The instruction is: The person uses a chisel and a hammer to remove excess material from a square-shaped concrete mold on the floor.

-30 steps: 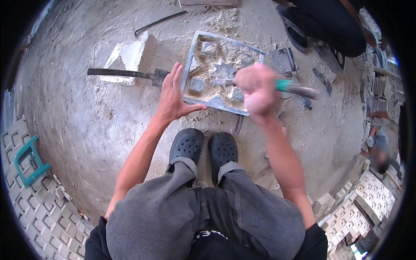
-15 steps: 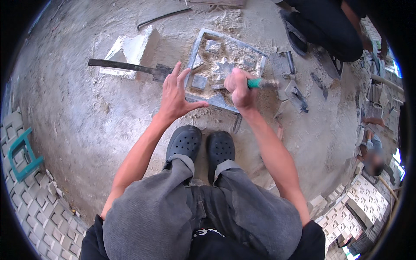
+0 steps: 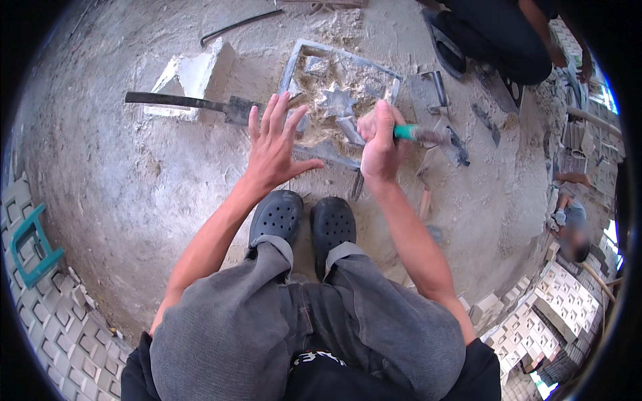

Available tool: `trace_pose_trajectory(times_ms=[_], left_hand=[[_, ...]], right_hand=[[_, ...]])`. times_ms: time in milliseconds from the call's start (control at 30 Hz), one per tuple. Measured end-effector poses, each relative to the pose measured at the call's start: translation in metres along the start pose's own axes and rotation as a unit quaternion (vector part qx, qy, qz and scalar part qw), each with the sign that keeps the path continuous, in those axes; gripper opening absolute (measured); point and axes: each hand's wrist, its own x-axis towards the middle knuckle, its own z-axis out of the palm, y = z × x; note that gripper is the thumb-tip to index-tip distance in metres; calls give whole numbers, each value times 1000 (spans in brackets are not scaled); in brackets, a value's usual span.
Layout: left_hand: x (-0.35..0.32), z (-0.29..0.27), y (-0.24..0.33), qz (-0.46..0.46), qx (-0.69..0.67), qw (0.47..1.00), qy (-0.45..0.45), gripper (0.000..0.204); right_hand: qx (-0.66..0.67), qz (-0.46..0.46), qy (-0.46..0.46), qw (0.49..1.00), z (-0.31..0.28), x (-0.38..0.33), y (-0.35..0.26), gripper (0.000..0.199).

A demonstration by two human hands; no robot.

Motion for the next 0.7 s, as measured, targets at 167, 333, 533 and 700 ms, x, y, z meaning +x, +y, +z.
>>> trace_pose_trajectory(times_ms=[167,333,533,700], left_hand=[[8,-3,6,21,40,999,-28,111],[12,12,5,23,47,998,-29,115],[9,16,-2,7,69,998,-11,121],[13,18,6,28,68,997,-20,125]], right_hand=[[25,-21,-268,963,-7,34,-18,30],[-21,83,-304,949,-15,37,-13,31],[41,-16,-211,976,11,27,-88,46],[4,34,-165,986,-15,22,6,46]])
